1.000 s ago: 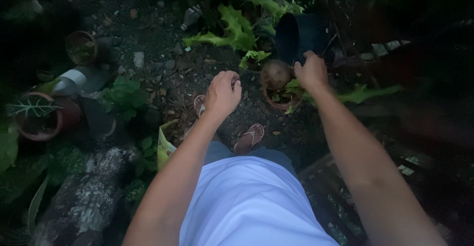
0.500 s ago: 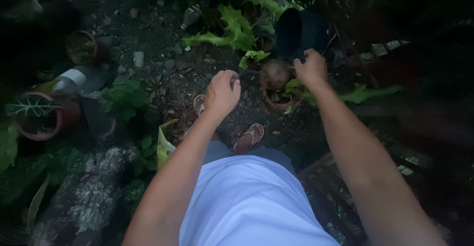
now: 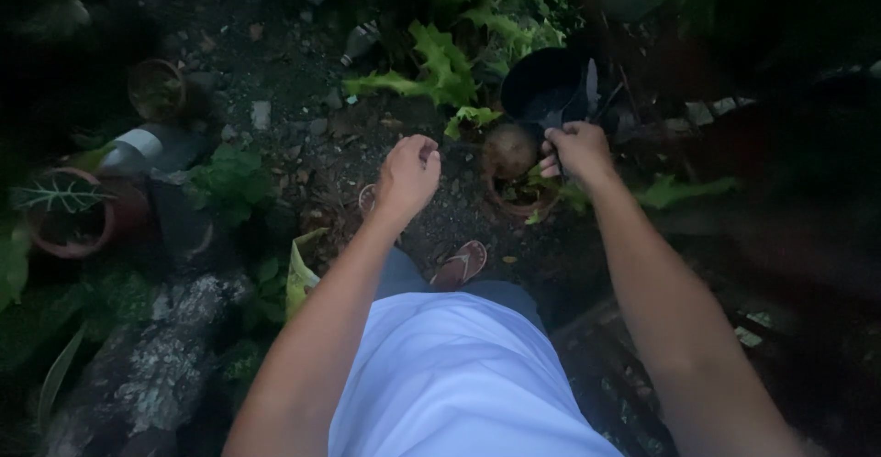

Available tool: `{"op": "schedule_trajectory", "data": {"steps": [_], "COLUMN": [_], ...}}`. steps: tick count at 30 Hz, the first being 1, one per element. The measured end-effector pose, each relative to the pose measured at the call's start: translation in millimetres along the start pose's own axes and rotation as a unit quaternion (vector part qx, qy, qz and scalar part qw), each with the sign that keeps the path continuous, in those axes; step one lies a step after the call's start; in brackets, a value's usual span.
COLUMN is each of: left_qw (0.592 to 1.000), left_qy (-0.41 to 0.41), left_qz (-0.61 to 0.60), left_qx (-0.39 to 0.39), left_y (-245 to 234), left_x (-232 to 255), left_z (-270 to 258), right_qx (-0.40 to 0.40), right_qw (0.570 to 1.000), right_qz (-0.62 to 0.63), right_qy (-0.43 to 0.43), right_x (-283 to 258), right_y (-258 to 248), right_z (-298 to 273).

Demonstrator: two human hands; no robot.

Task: Watering various potted plants in an outdoor garden using a plastic scoop and a bucket of water.

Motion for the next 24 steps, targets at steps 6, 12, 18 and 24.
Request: {"op": "schedule_trajectory", "data": {"steps": [6, 12, 18, 24], "left_qw": [0.999, 1.000, 0.998, 0.997], "left_qy": [0.022, 0.014, 0.050, 0.074], "left_qz": [0.009, -0.018, -0.036, -0.003], "left_qx": [0.024, -0.010, -0.009, -0.031], "left_y": [-15, -41, -69, -88], "left_x": [-11, -29, -69, -117], "left_z": [21, 70, 118, 165], "right_qx": [0.013, 0.029, 0.068, 0.114], "right_qw": [0.999, 0.999, 0.996, 0.990], "right_qz": [0.037, 0.029, -0.007, -0.045], "right_qy": [0.028, 0.022, 0.060, 0.068], "right_x": [-43, -64, -88, -101], "right_y": [28, 62, 109, 147], "right_z": [-26, -6, 11, 19]}}
Point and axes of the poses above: each hand's wrist, its own z-axis towards the middle knuckle, its own y-axis out of the palm, x = y × z, the point moved 4 cm from there along z, towards the middle knuckle, and after that the axes turned 14 degrees about z, right-handed, at the moved point
